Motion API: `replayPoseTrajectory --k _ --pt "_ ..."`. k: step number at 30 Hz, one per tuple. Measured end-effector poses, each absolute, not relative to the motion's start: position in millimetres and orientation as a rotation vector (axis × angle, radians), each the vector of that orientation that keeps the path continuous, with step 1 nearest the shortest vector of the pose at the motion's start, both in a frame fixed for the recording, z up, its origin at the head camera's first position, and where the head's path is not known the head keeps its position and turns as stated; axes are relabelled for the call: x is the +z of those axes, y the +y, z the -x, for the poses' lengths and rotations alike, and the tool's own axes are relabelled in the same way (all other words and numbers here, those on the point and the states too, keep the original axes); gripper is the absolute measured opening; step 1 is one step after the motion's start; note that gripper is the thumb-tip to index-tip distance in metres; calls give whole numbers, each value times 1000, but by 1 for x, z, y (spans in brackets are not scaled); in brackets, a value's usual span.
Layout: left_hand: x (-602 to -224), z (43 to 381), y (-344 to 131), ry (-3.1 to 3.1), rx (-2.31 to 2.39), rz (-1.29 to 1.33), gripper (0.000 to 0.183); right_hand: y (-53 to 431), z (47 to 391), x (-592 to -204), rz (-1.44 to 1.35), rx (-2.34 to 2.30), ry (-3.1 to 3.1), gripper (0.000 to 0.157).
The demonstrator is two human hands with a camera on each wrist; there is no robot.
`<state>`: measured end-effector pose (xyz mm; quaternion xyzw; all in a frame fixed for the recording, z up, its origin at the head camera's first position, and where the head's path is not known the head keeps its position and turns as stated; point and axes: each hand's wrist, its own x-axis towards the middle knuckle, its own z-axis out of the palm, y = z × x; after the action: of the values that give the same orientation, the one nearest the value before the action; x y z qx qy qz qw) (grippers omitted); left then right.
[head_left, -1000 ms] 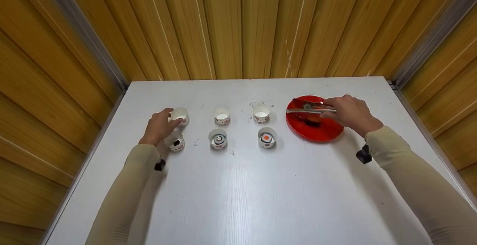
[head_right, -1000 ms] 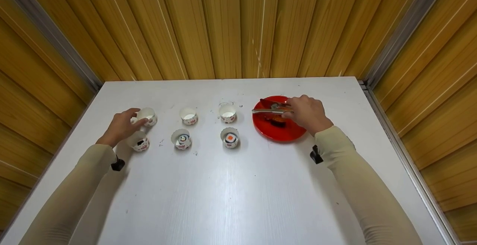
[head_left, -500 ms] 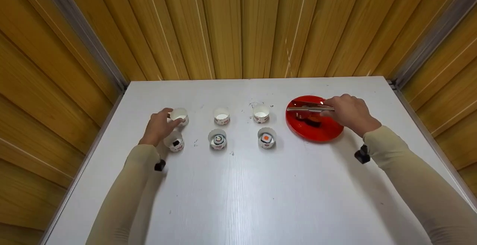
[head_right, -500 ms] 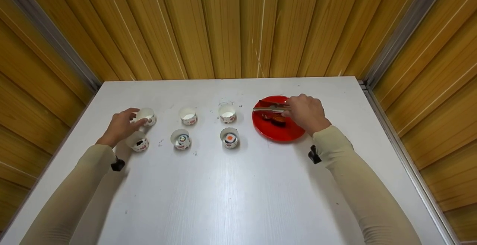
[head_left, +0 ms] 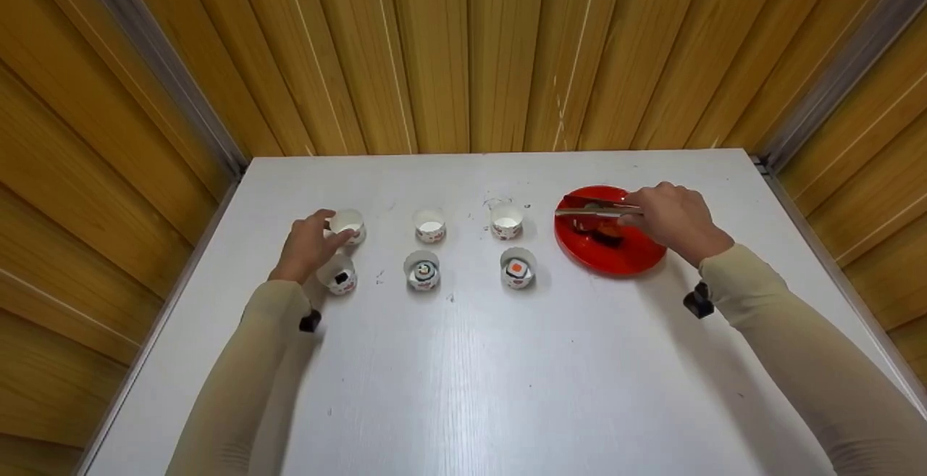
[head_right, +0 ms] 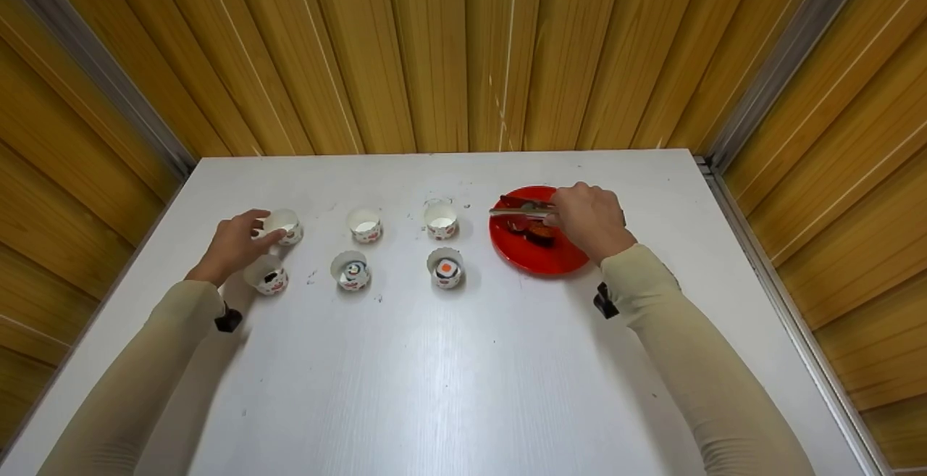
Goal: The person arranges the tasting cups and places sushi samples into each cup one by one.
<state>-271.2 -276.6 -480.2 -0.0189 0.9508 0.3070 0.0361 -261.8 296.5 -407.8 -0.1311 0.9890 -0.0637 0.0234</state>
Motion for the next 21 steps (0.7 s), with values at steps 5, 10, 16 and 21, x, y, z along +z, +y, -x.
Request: replayPoseTrajectory --k 5,10,16,21 --pt "-480 271 -278 2919 959 57 64 296 262 -408 391 -201 3054 40" --pt "-480 270 -279 2916 963 51 65 297 262 -409 406 -192 3064 39" --pt "-481 271 -278 2907 964 64 66 298 261 -410 409 -198 3066 40" --pt "-481 270 -277 2881 997 106 65 297 261 -409 409 -206 3071 39"
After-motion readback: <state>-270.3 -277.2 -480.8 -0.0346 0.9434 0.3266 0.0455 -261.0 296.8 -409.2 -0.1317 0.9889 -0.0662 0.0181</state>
